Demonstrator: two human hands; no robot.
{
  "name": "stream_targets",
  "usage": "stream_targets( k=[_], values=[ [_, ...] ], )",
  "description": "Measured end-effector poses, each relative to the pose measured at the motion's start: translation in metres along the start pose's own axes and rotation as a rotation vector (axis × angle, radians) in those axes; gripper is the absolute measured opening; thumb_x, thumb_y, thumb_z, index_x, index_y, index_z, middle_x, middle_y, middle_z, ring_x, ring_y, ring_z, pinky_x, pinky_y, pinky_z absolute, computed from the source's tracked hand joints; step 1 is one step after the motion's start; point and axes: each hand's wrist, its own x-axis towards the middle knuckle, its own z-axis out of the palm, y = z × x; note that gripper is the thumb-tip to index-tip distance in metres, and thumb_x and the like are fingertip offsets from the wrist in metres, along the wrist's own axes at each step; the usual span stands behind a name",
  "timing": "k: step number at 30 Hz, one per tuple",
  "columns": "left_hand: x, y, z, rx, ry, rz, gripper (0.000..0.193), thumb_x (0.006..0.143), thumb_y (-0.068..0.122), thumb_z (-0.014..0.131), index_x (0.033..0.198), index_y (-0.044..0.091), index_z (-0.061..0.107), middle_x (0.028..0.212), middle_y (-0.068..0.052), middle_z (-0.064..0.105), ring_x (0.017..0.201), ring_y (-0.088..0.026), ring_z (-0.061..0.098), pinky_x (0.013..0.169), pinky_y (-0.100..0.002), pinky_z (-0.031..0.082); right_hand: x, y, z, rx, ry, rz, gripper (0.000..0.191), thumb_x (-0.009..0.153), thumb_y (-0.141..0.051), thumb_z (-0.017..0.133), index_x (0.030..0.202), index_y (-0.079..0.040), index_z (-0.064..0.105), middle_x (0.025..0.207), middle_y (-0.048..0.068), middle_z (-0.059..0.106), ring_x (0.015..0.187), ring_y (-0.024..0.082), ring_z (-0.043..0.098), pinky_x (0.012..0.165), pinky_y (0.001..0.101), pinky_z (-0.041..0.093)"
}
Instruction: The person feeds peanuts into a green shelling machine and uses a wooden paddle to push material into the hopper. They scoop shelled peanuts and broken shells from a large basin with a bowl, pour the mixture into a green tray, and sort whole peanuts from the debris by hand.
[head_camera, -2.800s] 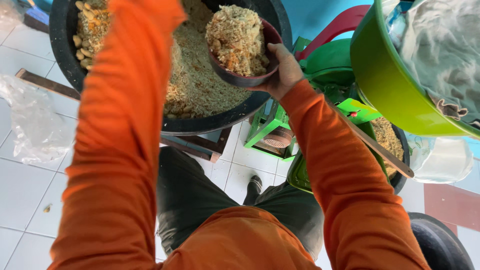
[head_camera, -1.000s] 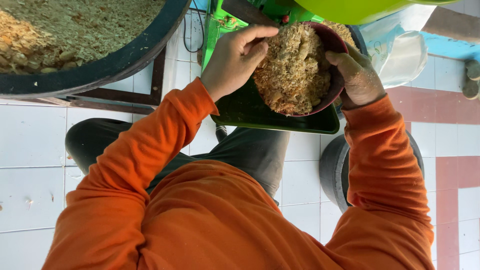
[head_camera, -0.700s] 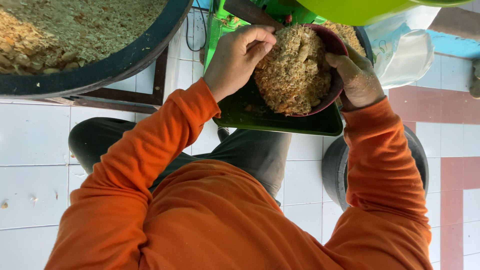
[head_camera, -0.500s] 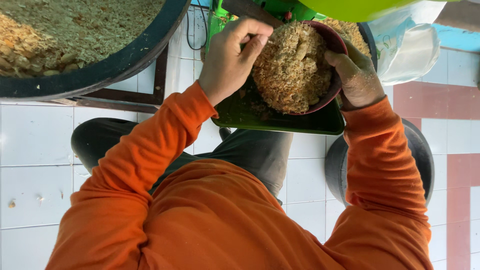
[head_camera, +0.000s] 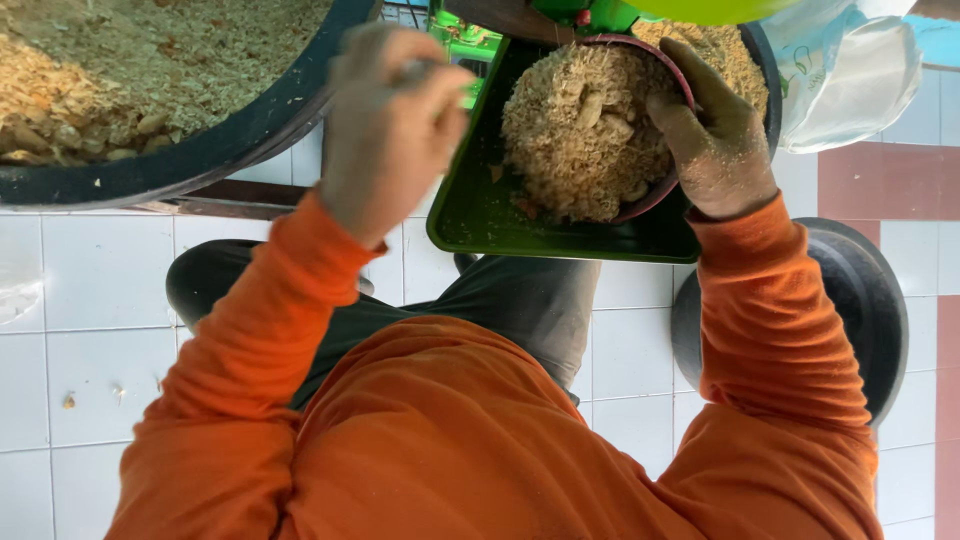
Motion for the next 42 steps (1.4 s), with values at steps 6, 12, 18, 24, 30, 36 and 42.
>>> stream_targets(
  k=[6, 12, 18, 24, 30, 36, 42],
  values=[
    [0.001, 0.016, 0.052, 0.084, -0.178, -0.027, 0.008, 0.090, 0.004, 0.079, 0.095, 0.009, 0.076, 0.097, -0.005, 0.059, 0.102, -0.027, 0.053, 0.086, -0.045, 0.043, 0.002, 0.003, -0.004, 0.017, -0.012, -0.086, 0.051, 0.105, -0.010, 0.058, 0.153, 0.005, 0.052, 0.140, 0.014, 0.066, 0.128, 0.018, 0.061, 0.114, 0.0279, 0.048],
    [-0.011, -0.018, 0.023, 0.069, -0.199, 0.032, 0.008, 0.095, 0.001, 0.078, 0.099, 0.007, 0.077, 0.123, -0.007, 0.058, 0.125, -0.030, 0.049, 0.105, -0.049, 0.042, -0.003, 0.001, -0.005, -0.042, -0.030, -0.149, 0.049, 0.109, -0.011, 0.057, 0.155, 0.006, 0.051, 0.144, 0.017, 0.065, 0.132, 0.021, 0.062, 0.116, 0.0299, 0.049],
    [-0.007, -0.018, 0.025, 0.127, -0.350, 0.188, 0.005, 0.089, 0.005, 0.078, 0.091, 0.009, 0.079, 0.162, -0.021, 0.040, 0.154, -0.040, 0.024, 0.131, -0.060, 0.017, -0.009, -0.029, -0.007, -0.230, 0.029, -0.091, 0.046, 0.103, -0.014, 0.055, 0.146, 0.001, 0.057, 0.132, 0.016, 0.070, 0.119, 0.023, 0.068, 0.105, 0.0311, 0.053],
    [0.011, -0.003, 0.039, 0.391, -0.588, 0.304, 0.012, 0.079, 0.009, 0.077, 0.068, 0.011, 0.074, 0.172, -0.021, 0.037, 0.162, -0.042, 0.014, 0.127, -0.066, 0.010, -0.011, -0.057, -0.007, -0.300, 0.075, -0.056, 0.045, 0.099, -0.015, 0.054, 0.142, -0.004, 0.060, 0.122, 0.016, 0.071, 0.109, 0.022, 0.068, 0.096, 0.0310, 0.053],
    [0.012, 0.000, 0.066, 0.460, -0.787, 0.282, 0.010, 0.078, 0.018, 0.074, 0.070, 0.013, 0.077, 0.169, -0.019, 0.035, 0.159, -0.037, 0.010, 0.122, -0.065, 0.004, -0.013, -0.058, -0.010, -0.363, 0.057, -0.103, 0.042, 0.103, -0.014, 0.055, 0.143, -0.003, 0.061, 0.118, 0.017, 0.072, 0.103, 0.023, 0.069, 0.092, 0.0336, 0.055],
    [0.036, -0.014, 0.106, 0.126, -0.776, 0.115, 0.012, 0.082, 0.005, 0.066, 0.092, 0.004, 0.070, 0.130, -0.021, 0.064, 0.118, -0.034, 0.061, 0.096, -0.047, 0.051, -0.019, -0.042, -0.024, -0.409, 0.059, -0.175, 0.033, 0.108, -0.007, 0.054, 0.139, -0.001, 0.063, 0.110, 0.018, 0.072, 0.093, 0.024, 0.067, 0.086, 0.0379, 0.055],
    [0.050, -0.025, 0.085, -0.113, -0.563, 0.254, 0.004, 0.091, 0.005, 0.071, 0.090, 0.001, 0.072, 0.079, -0.015, 0.070, 0.070, -0.032, 0.070, 0.064, -0.041, 0.054, -0.027, -0.032, -0.038, -0.450, 0.102, -0.223, 0.028, 0.111, -0.004, 0.051, 0.136, -0.001, 0.063, 0.104, 0.017, 0.070, 0.086, 0.023, 0.067, 0.080, 0.0358, 0.053]
  ],
)
